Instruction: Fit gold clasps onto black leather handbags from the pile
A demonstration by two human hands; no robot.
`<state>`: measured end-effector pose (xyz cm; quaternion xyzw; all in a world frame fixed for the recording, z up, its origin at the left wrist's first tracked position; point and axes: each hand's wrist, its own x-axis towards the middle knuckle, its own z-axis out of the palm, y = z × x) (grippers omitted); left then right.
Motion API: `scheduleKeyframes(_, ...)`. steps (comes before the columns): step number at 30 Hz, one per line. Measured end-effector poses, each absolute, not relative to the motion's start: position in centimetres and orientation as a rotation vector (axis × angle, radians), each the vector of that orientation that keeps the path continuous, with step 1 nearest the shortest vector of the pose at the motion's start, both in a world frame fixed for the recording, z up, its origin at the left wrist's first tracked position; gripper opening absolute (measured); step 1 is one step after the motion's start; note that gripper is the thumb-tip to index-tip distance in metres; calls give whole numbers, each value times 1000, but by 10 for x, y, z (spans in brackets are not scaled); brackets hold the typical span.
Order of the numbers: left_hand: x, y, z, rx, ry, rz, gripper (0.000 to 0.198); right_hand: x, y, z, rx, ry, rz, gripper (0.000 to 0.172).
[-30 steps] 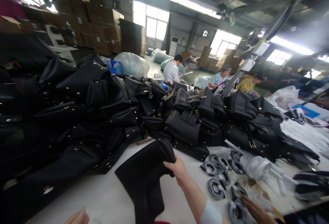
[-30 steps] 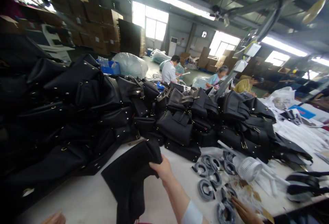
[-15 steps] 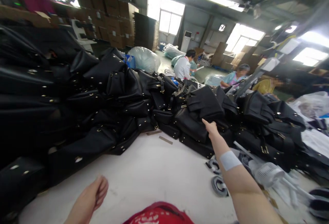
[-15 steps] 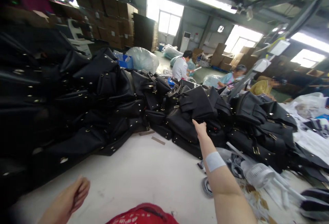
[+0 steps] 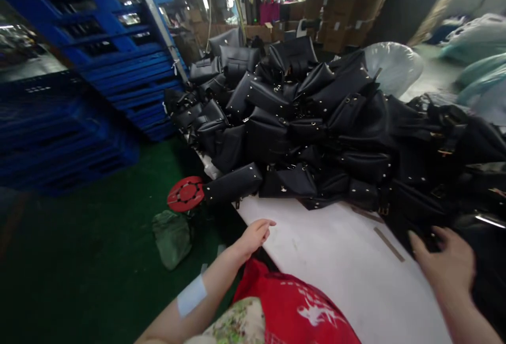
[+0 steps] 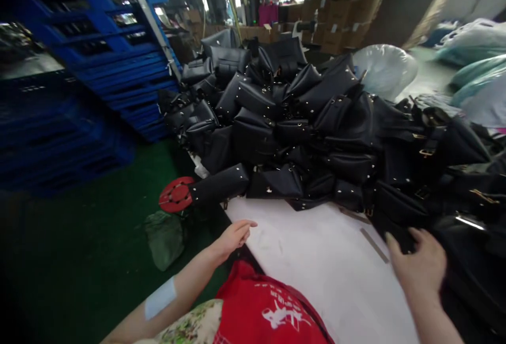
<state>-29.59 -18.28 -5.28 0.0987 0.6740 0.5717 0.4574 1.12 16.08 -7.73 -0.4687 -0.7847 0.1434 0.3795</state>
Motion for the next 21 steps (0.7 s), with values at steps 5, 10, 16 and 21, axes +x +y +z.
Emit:
scheduleKeyframes(5,-349,-246,-49,128,1694,1460,50,-167,74,-106,-769,-2490,498,57)
scheduleKeyframes(10,-407,-316,-49,-59,1834,1479,68,-336,-5,-87,-299,-2802,642,67)
scheduleKeyframes(16,-455,-363,-61,-245,1929,1454,78,-474,-34,-63,96,-3197,324,99)
scheduleKeyframes(21,-491,-381,-61,-414,1962,1469,88,-490,-63,-26,297,-3296,198,37)
